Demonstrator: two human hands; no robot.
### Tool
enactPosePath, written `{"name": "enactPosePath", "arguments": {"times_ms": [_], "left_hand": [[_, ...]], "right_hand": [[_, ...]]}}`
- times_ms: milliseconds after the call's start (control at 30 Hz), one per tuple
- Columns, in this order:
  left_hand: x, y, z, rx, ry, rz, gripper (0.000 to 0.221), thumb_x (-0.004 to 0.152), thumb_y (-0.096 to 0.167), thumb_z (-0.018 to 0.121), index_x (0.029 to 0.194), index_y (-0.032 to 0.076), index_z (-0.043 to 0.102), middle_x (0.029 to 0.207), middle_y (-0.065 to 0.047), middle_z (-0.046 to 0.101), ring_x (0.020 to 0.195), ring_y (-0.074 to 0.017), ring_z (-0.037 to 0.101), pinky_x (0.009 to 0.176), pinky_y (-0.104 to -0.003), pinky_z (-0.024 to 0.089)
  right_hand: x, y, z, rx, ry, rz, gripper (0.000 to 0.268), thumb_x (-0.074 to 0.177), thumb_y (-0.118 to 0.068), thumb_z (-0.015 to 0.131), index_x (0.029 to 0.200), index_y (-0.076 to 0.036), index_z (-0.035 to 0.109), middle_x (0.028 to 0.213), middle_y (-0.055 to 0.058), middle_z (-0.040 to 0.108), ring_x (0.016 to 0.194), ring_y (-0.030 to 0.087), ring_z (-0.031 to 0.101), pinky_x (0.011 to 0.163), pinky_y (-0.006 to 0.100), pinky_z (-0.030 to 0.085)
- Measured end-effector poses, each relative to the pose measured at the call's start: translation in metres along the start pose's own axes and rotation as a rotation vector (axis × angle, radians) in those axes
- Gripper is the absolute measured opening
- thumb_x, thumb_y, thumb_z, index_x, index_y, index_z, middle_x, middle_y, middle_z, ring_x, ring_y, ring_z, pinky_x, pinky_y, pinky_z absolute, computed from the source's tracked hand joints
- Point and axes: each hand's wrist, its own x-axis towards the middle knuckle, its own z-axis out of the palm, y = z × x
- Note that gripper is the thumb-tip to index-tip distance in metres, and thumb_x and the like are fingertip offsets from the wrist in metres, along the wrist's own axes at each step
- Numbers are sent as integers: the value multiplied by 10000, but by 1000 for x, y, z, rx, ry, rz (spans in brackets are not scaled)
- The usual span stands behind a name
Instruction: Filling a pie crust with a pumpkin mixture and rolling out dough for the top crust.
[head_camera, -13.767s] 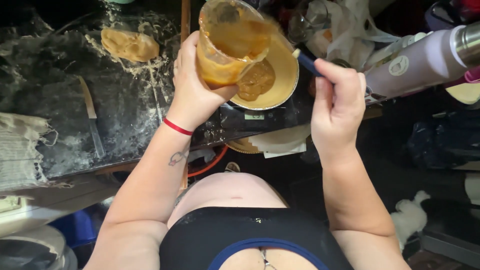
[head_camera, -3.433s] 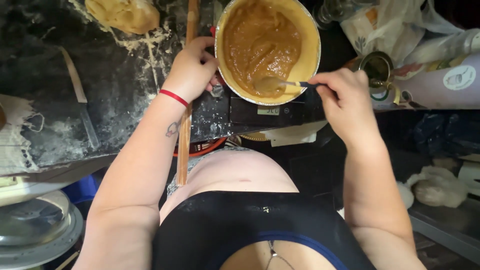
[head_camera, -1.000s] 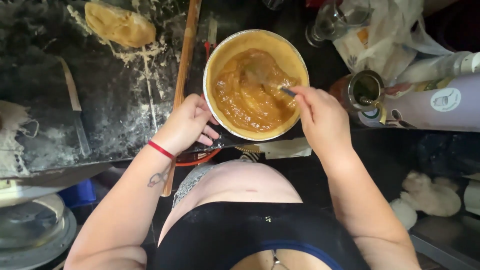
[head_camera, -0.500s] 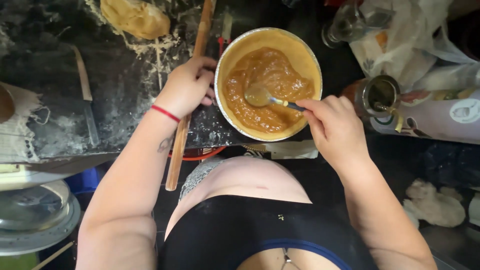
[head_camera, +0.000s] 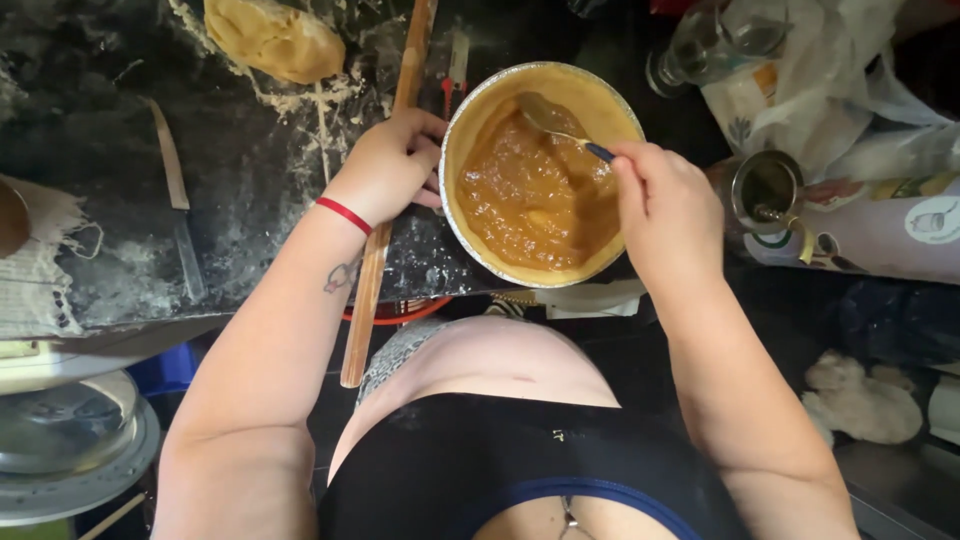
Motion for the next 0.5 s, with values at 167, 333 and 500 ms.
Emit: {"name": "enactPosePath", "arguments": {"times_ms": [167,333,500], "left_hand": [[0,0,-4,7,-11,4,346,1027,25,522,1325,-68,673,972,-239,749,748,-280,831,673,-370,774],[0,1,-7,-14,-36,-27,353,1018,45,569,1335,-91,647,1001,-249,741,745,-265,826,677,-348,767],[2,-1,-5,34,-28,-23,298,1012,48,564,1258,-82,668,955,-217,746,685,-260,826,635,-333,768]], "right_hand": [[-2,-29,-8,122,-84,-58,181,1152,-197,679,1275,-138,798,1009,135,750,1020,406,728,876,539,611],[-14,-25,-17,75,-92,-177,195,1065,-156,755,1245,-210,806,886,62,665,919,366,681,860,490,607],[-3,-8,10,-149,103,-266,169,1112,-221,722,1271,-234,778,888,25,572,882,318,611,807,463,552]]}}
